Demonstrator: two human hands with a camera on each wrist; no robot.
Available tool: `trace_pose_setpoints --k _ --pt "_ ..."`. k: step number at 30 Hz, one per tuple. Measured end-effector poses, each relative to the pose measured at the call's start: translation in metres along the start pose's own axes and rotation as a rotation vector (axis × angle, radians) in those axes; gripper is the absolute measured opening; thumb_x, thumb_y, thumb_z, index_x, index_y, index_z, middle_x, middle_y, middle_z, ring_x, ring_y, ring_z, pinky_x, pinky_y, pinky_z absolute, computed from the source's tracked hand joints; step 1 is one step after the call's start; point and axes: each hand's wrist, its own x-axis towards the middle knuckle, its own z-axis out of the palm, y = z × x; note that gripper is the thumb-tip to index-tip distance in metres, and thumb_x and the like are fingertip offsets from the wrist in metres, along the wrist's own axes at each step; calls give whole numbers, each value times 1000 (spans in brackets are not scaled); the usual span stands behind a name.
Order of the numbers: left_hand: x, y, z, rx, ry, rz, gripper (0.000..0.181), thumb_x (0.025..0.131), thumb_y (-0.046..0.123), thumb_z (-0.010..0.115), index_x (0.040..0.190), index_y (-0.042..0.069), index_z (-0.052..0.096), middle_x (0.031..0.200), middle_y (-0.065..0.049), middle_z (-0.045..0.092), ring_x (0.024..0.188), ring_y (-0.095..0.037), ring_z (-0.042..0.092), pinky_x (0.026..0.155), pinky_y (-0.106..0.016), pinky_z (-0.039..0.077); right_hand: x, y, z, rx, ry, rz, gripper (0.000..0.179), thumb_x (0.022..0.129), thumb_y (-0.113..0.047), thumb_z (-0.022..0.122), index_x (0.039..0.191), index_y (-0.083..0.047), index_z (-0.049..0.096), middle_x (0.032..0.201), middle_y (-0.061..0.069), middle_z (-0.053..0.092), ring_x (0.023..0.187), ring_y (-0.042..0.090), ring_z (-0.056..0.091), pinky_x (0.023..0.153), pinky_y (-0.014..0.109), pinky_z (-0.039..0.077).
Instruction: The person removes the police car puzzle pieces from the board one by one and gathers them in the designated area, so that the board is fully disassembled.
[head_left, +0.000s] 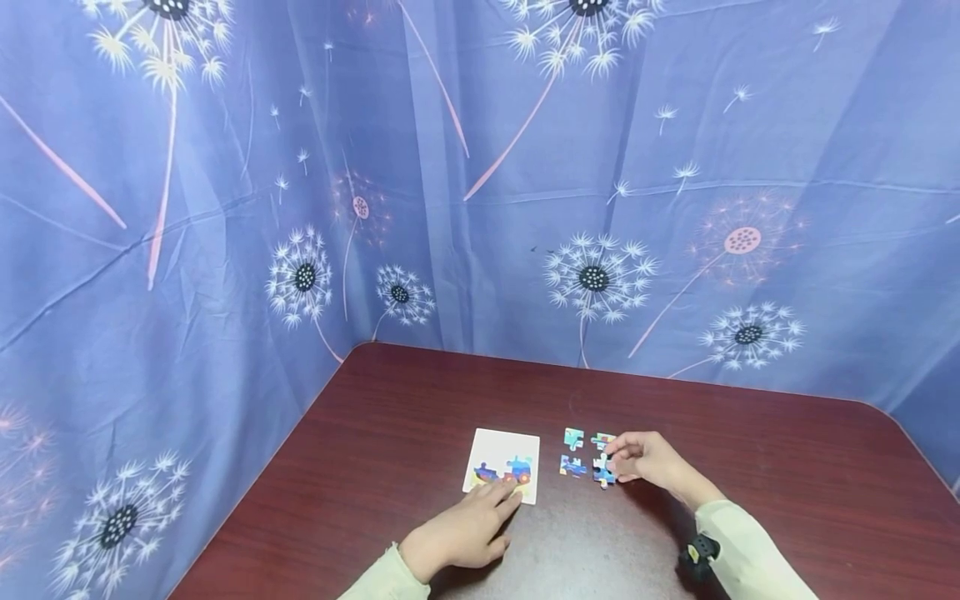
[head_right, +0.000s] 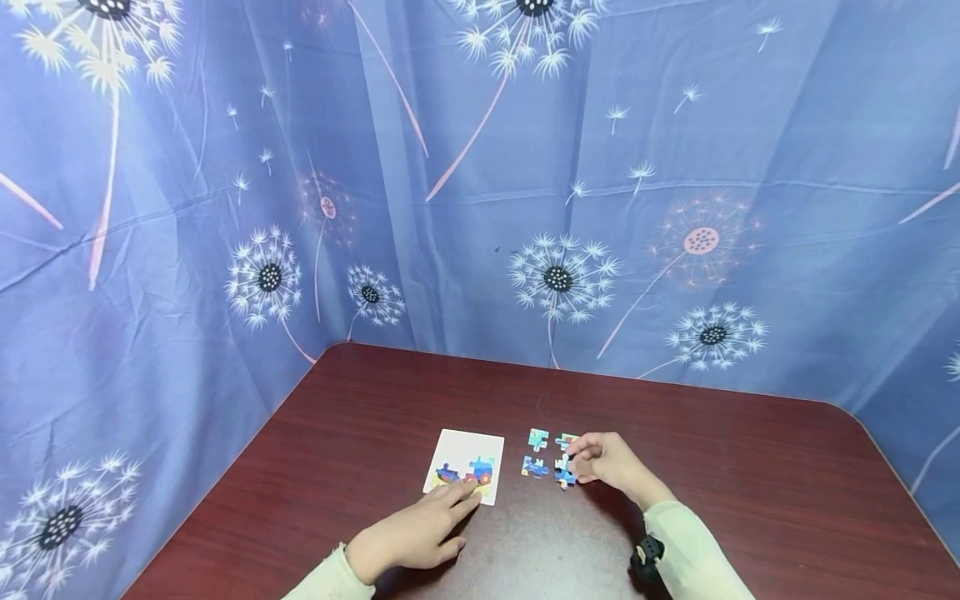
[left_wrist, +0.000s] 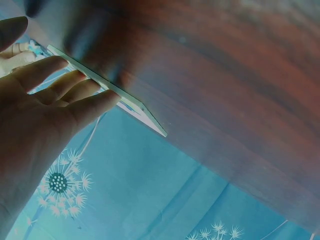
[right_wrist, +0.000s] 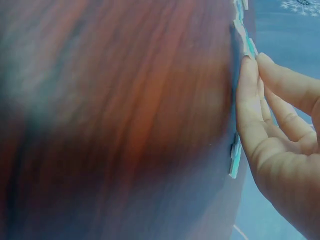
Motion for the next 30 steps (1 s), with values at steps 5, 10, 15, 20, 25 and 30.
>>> trace_pose_setpoints --k 5,10,15,20,25,30 --pt "-2 1 0 -14 -10 -9 56 93 28 58 141 3 46 148 -12 40 138 -24 36 110 -40 35 -2 3 1 -40 13 0 25 85 2 67 103 17 59 82 13 65 73 22 67 66 36 58" --pt "-1 0 2 -26 -17 -12 56 93 27 58 142 3 45 149 -13 39 138 -25 35 110 -41 34 -2 3 2 -103 48 5 21 84 2 67 101 14 62 79 12 65 68 20 65 62 34 58" --pt "0 -1 3 -16 1 -8 56 93 27 58 142 2 45 149 -16 38 139 -25 34 110 -42 34 -4 1 3 -128 70 4 21 82 4 67 99 14 63 78 12 64 67 21 63 60 36 58" --pt "1 -1 1 5 20 2 56 92 26 59 141 1 47 148 -17 40 138 -26 36 109 -41 35 -3 1 4 -145 91 17 19 81 3 68 97 12 64 75 9 63 65 21 63 59 34 57" --pt "-1 0 1 -2 -1 -2 56 93 26 58 141 1 46 149 -16 39 138 -26 35 110 -42 35 -1 3 4 -165 96 29 17 81 2 70 95 10 65 73 7 62 65 20 63 59 32 57" --pt "-1 -1 2 0 13 3 56 92 26 59 141 1 47 148 -17 39 138 -26 36 109 -42 36 -1 1 6 -181 104 20 18 81 2 71 94 11 65 71 7 62 62 20 62 56 33 57"
